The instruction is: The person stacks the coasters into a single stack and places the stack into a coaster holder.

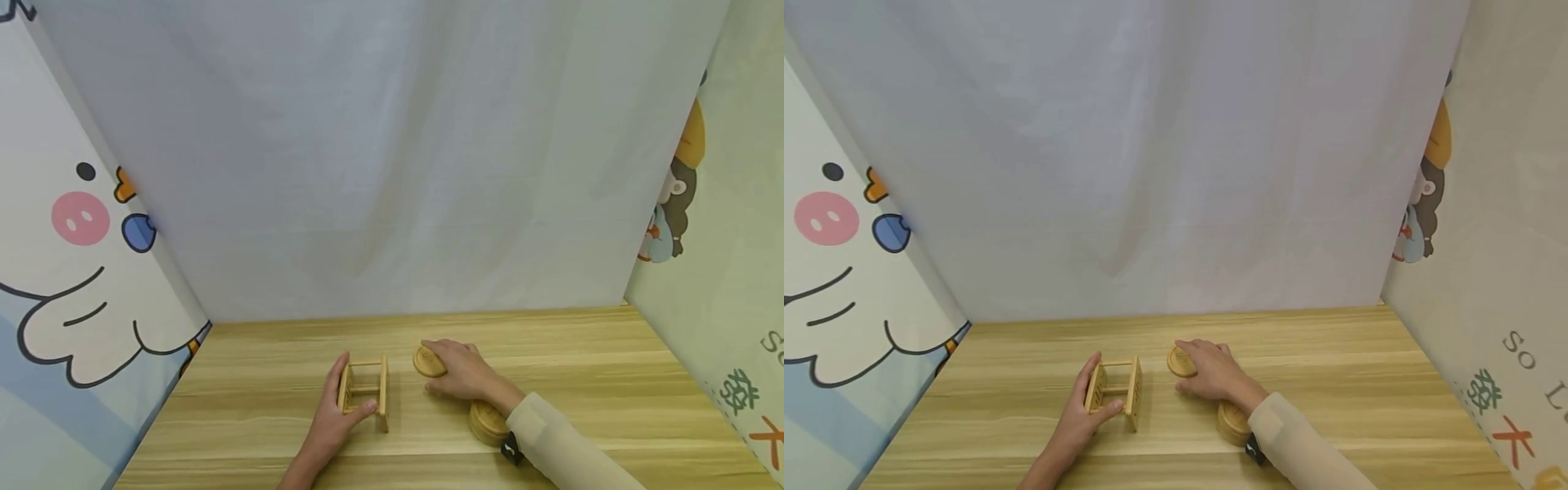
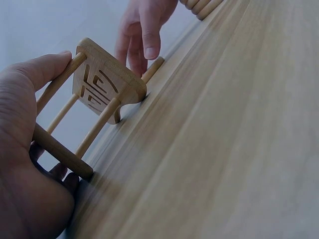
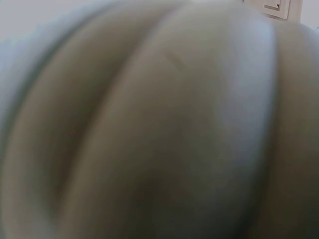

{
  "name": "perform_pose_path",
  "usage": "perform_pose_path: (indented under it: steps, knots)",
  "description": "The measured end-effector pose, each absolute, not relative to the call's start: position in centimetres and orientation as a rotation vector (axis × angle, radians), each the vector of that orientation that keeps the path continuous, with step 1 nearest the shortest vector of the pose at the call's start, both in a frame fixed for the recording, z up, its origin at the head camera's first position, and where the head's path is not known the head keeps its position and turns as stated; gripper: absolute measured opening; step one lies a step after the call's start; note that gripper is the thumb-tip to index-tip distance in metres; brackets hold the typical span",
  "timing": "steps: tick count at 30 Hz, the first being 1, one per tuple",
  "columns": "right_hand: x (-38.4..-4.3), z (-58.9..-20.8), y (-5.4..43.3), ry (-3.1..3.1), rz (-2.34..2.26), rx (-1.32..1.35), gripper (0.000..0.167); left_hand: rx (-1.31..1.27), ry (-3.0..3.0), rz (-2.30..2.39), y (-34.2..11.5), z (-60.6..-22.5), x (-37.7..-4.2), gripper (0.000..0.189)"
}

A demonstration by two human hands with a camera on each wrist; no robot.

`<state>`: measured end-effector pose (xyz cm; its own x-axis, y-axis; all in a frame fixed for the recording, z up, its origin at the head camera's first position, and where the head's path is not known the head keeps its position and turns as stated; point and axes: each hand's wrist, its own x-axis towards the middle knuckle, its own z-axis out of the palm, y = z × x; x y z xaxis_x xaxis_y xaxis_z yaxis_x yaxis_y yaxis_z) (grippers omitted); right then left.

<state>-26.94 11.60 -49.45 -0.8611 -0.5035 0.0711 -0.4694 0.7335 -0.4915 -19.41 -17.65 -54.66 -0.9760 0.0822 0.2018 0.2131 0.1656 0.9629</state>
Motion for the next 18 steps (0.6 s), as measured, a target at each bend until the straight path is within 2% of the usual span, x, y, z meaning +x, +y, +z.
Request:
perform_pose_path:
  steps: [18]
  knots:
    - [-26.72,-49.01,11.74,2.939,-0.668,-0.929,0.084,-0.261,-2.31,-2.005,-17.51,-54.25,-19.37,0.105]
